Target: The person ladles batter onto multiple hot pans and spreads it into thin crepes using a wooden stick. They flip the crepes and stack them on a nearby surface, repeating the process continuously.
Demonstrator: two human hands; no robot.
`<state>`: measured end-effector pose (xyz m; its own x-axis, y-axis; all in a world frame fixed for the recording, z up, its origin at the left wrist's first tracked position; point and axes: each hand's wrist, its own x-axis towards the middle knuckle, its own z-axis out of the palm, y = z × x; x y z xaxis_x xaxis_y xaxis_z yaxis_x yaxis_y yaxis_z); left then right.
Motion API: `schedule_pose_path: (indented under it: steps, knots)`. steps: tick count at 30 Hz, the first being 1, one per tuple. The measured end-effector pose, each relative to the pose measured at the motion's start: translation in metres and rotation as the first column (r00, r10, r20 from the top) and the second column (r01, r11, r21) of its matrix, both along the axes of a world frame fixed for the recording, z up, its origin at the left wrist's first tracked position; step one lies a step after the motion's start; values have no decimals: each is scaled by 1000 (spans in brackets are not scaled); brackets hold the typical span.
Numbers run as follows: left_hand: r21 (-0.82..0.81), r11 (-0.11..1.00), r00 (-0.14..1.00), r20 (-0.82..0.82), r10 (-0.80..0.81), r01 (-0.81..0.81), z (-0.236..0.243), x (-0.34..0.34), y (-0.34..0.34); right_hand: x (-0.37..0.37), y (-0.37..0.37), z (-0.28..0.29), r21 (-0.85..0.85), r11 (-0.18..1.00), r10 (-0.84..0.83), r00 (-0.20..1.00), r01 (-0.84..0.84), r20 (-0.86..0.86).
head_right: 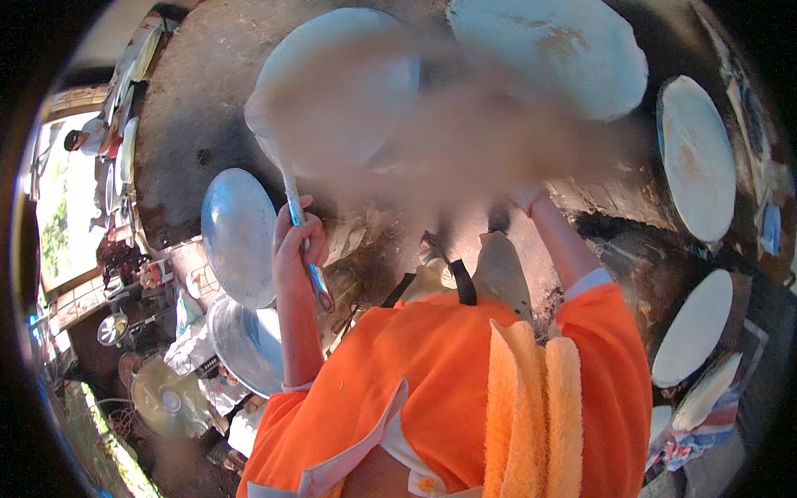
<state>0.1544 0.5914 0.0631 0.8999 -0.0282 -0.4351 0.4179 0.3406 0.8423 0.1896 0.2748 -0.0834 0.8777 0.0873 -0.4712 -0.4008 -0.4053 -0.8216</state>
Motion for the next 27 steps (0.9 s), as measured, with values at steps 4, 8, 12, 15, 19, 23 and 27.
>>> schedule_pose_path:
  steps: [4, 8, 12, 15, 19, 23, 27]
  knots:
    - [-4, 998, 993, -108, 58, -58, 9, -3, -13, -3, 9, -60, -354, 933, 186, 929, -64, 321]
    - [-23, 999, 990, -139, 21, -25, 8, 2, -15, 73, 28, -16, -833, 550, 468, 807, 52, 359]
    - [-133, 989, 993, -90, -81, 69, 5, 14, -1, 127, 96, 35, -786, 610, 385, 831, 97, 401]
    - [-245, 960, 989, -16, -144, 136, -3, 19, 24, 80, 107, 35, -475, 837, 316, 467, 273, 826]
    - [-233, 956, 983, 16, -181, 180, -9, 23, 51, 6, 126, 15, -499, 824, 41, 850, 268, 525]
    - [-244, 950, 981, 44, -187, 192, -5, 22, 83, -13, 133, -10, -623, 721, 93, 848, 305, 522]
    - [-260, 959, 994, 43, -103, 110, 7, 15, 96, -10, 161, 7, -789, 601, 209, 929, 124, 305]
